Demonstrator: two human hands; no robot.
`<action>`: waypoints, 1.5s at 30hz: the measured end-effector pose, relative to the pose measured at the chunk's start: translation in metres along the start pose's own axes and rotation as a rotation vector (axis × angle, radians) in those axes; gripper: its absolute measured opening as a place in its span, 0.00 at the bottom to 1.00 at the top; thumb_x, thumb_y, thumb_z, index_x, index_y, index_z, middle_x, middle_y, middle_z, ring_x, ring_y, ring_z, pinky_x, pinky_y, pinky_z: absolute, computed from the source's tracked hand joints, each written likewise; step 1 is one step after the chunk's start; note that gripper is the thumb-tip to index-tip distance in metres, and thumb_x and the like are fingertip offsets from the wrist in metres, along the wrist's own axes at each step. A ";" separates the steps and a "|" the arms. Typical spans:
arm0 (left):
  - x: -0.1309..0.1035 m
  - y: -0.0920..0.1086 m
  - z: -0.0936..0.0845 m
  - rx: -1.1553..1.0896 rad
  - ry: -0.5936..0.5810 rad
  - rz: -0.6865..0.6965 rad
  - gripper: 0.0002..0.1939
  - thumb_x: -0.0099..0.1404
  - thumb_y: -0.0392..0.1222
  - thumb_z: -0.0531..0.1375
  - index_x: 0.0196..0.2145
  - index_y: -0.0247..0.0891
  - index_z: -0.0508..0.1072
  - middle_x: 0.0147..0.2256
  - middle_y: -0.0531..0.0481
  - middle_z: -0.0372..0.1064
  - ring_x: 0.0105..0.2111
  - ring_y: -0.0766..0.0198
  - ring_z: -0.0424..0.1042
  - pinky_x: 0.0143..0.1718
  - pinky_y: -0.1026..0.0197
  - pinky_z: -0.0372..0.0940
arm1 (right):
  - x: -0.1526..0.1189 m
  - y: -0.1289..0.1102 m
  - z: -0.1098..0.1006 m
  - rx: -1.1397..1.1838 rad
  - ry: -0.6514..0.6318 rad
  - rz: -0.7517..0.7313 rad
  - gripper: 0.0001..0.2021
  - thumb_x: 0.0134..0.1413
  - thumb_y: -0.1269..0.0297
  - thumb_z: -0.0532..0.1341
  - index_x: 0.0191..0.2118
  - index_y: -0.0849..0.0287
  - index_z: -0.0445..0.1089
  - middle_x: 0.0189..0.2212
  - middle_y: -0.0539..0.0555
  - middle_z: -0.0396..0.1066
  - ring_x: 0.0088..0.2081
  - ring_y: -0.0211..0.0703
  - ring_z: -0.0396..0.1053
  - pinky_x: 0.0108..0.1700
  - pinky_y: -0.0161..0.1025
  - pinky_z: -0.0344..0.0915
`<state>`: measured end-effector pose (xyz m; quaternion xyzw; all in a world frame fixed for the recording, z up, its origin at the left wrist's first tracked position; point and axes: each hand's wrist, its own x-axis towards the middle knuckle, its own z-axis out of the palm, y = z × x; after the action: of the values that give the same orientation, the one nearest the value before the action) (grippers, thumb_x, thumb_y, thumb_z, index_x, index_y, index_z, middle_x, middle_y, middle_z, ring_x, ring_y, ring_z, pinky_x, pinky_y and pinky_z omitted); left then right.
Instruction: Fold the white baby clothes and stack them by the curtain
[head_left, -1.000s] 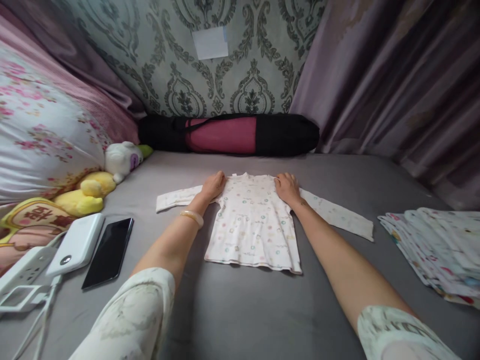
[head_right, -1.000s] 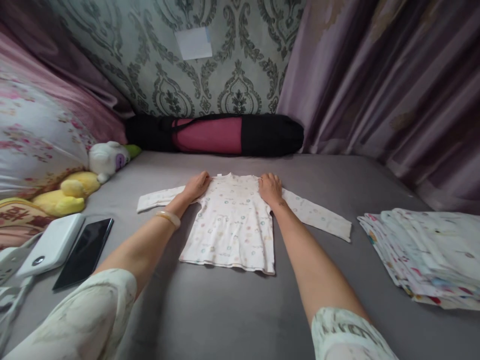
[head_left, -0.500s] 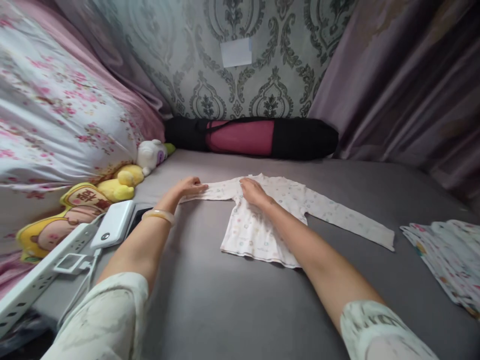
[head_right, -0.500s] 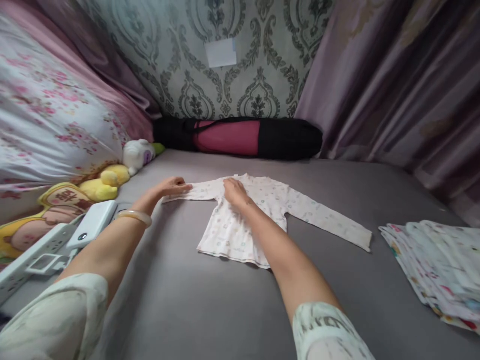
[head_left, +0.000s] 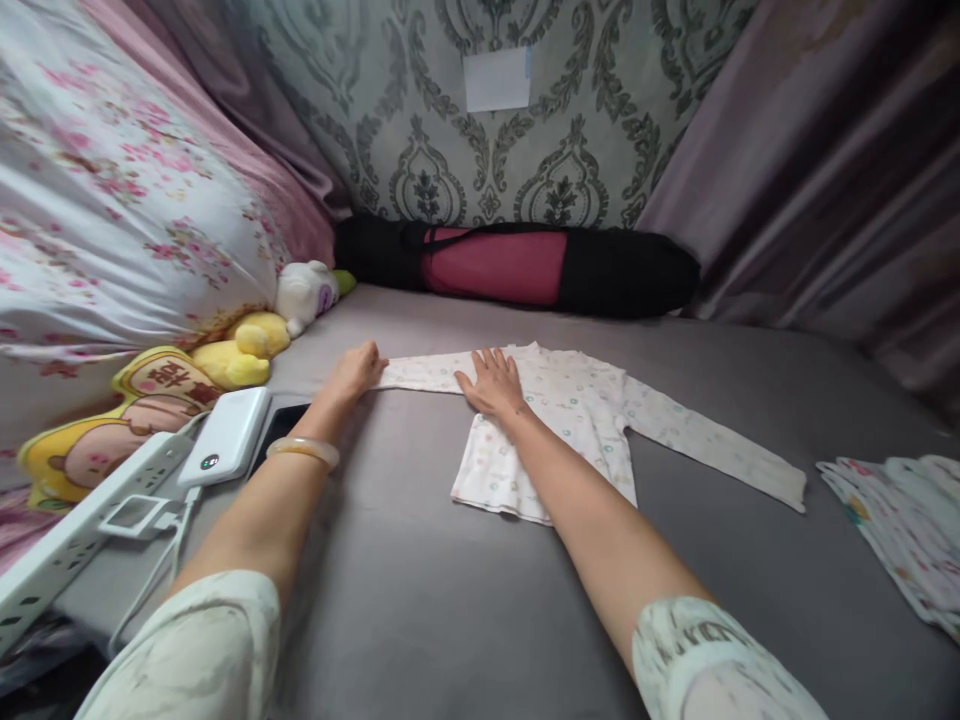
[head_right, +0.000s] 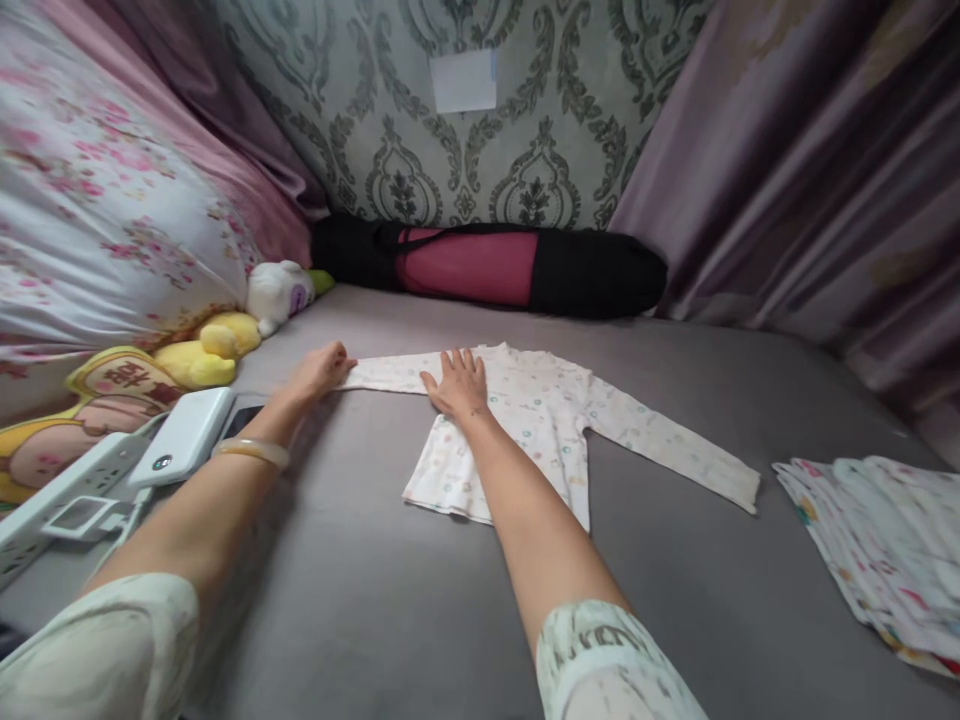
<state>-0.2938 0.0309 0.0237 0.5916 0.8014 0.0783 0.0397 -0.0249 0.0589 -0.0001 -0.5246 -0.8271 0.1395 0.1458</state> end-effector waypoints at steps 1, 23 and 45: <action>-0.002 0.003 0.001 0.053 -0.005 -0.003 0.18 0.67 0.49 0.50 0.47 0.36 0.68 0.42 0.37 0.72 0.43 0.49 0.71 0.41 0.56 0.62 | 0.000 -0.001 0.001 -0.001 0.007 -0.001 0.34 0.62 0.43 0.46 0.65 0.62 0.55 0.67 0.61 0.48 0.68 0.57 0.39 0.66 0.54 0.32; -0.172 0.112 -0.005 -0.150 -0.301 0.151 0.17 0.59 0.56 0.57 0.30 0.39 0.74 0.31 0.46 0.75 0.34 0.54 0.72 0.33 0.59 0.59 | -0.219 0.122 -0.113 0.019 0.028 0.459 0.15 0.57 0.55 0.55 0.30 0.58 0.73 0.27 0.53 0.75 0.31 0.41 0.70 0.30 0.34 0.57; -0.194 0.111 0.001 -0.380 -0.132 0.164 0.07 0.61 0.44 0.57 0.29 0.39 0.65 0.28 0.51 0.68 0.31 0.62 0.67 0.32 0.63 0.57 | -0.259 0.093 -0.103 0.163 0.017 0.497 0.08 0.57 0.58 0.55 0.38 0.55 0.66 0.25 0.47 0.70 0.28 0.38 0.64 0.28 0.33 0.50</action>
<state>-0.1313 -0.1222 0.0365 0.6407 0.7169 0.1922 0.1965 0.1973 -0.1300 0.0338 -0.6994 -0.6576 0.2328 0.1556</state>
